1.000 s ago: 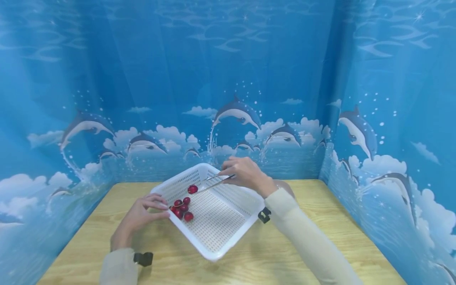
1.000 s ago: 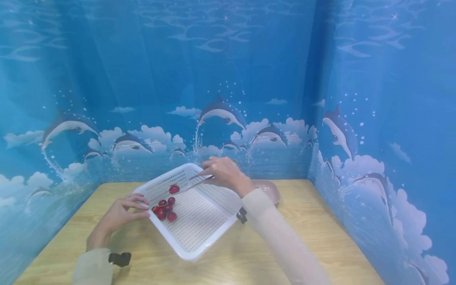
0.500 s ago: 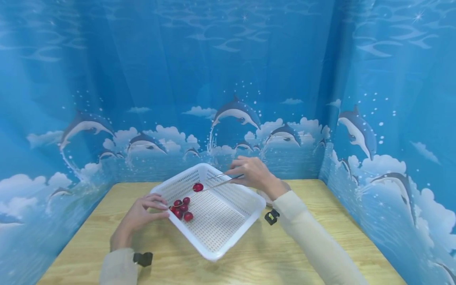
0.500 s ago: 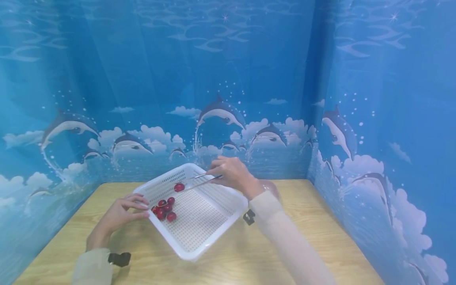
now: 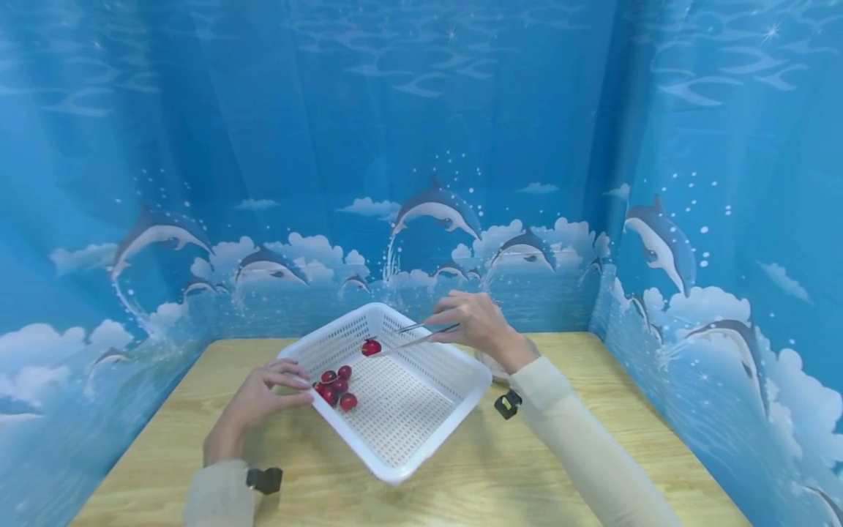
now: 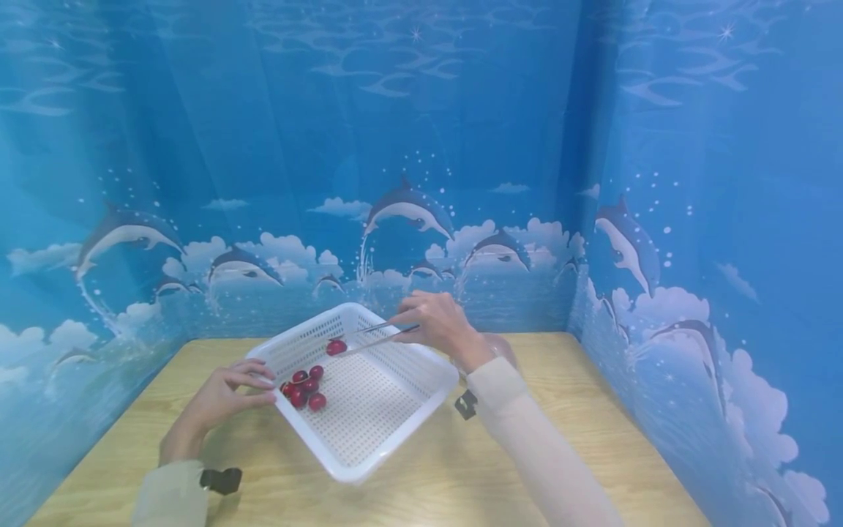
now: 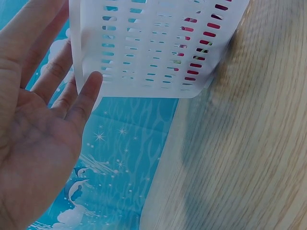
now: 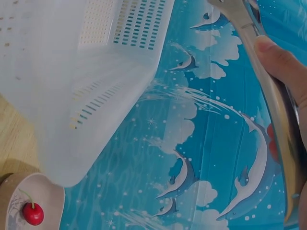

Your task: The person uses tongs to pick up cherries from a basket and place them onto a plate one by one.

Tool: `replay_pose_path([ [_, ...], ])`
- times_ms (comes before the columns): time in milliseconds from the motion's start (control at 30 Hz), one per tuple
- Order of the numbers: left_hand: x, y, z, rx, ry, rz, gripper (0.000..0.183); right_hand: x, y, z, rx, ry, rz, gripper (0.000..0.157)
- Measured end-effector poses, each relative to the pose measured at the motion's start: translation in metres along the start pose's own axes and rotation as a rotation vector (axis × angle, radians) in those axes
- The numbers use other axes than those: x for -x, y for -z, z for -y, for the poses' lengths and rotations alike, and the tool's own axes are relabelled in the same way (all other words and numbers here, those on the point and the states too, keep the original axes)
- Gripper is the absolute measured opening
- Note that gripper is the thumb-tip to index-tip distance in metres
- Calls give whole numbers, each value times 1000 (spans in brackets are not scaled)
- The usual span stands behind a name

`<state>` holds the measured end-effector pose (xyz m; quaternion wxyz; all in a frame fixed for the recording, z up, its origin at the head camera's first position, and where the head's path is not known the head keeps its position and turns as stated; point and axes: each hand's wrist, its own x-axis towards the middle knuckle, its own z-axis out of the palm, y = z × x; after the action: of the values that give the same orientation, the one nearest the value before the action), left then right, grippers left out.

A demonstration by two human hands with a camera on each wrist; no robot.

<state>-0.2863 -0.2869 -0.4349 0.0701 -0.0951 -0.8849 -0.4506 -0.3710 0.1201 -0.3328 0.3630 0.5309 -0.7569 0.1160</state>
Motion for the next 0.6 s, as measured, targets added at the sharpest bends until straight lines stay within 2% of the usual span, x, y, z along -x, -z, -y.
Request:
replay_pose_path([
  [600, 1, 0, -2, -11, 17, 4, 31, 19, 17, -14, 38, 31, -90, 25],
])
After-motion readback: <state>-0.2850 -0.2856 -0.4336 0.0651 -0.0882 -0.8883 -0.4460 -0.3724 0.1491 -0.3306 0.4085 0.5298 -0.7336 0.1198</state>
